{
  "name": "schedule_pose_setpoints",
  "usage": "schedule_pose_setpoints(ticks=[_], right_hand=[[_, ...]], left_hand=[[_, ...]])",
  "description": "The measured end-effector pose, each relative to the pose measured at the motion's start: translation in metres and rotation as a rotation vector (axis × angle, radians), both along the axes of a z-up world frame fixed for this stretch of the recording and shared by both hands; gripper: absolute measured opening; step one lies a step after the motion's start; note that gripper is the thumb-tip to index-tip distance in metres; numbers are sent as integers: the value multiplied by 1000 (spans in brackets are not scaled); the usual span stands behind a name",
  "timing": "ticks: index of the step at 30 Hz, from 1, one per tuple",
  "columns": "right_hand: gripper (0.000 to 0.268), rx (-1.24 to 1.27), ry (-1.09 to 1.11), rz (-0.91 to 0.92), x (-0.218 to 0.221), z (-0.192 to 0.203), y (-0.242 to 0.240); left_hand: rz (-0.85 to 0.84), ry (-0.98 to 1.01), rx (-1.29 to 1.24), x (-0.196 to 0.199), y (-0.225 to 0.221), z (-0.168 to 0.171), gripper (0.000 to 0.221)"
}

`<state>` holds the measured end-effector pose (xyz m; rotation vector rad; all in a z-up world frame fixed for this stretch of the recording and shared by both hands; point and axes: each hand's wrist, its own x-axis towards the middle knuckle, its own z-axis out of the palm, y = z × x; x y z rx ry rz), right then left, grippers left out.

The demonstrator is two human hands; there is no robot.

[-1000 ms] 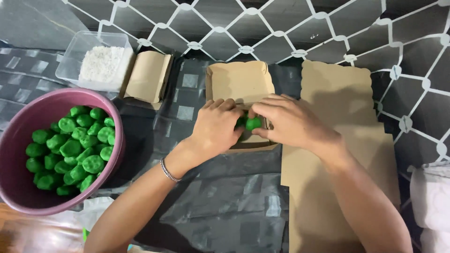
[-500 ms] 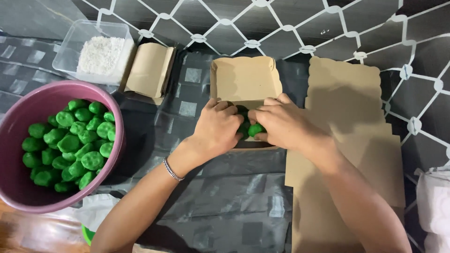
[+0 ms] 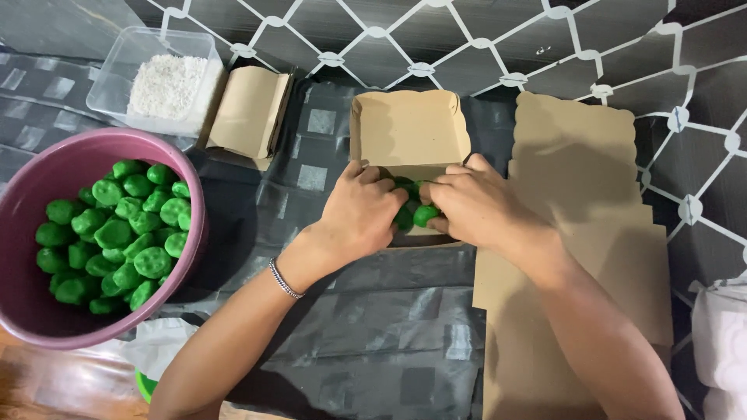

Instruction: Packing green dough balls from a large pink bowl into a small cardboard box, with some balls being dipped in white powder before placement.

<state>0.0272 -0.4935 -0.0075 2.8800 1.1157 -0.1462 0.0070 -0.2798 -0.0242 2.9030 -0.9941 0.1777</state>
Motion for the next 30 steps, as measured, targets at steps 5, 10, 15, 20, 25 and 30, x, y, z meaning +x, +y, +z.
schedule_pose_setpoints(ticks=[5, 10, 15, 20, 25, 30], right_hand=[[35, -1, -12, 2, -2, 5, 4], [36, -1, -38, 21, -2, 6, 2], [24, 42, 35, -8, -4, 20, 3], [19, 187, -58, -33, -2, 28, -3], [19, 327, -137, -27, -8, 35, 6], [19, 393, -155, 49, -18, 45, 36]], left_hand=[[-15, -15, -7, 1, 2, -1, 35], [-36, -30, -56, 3, 3, 3, 31], [-34, 65, -267, 10, 13, 8, 23], [-19, 73, -379, 7, 28, 38, 15], [-15, 129, -483, -4, 48, 72, 13], [58, -66, -455, -13, 83, 85, 9]])
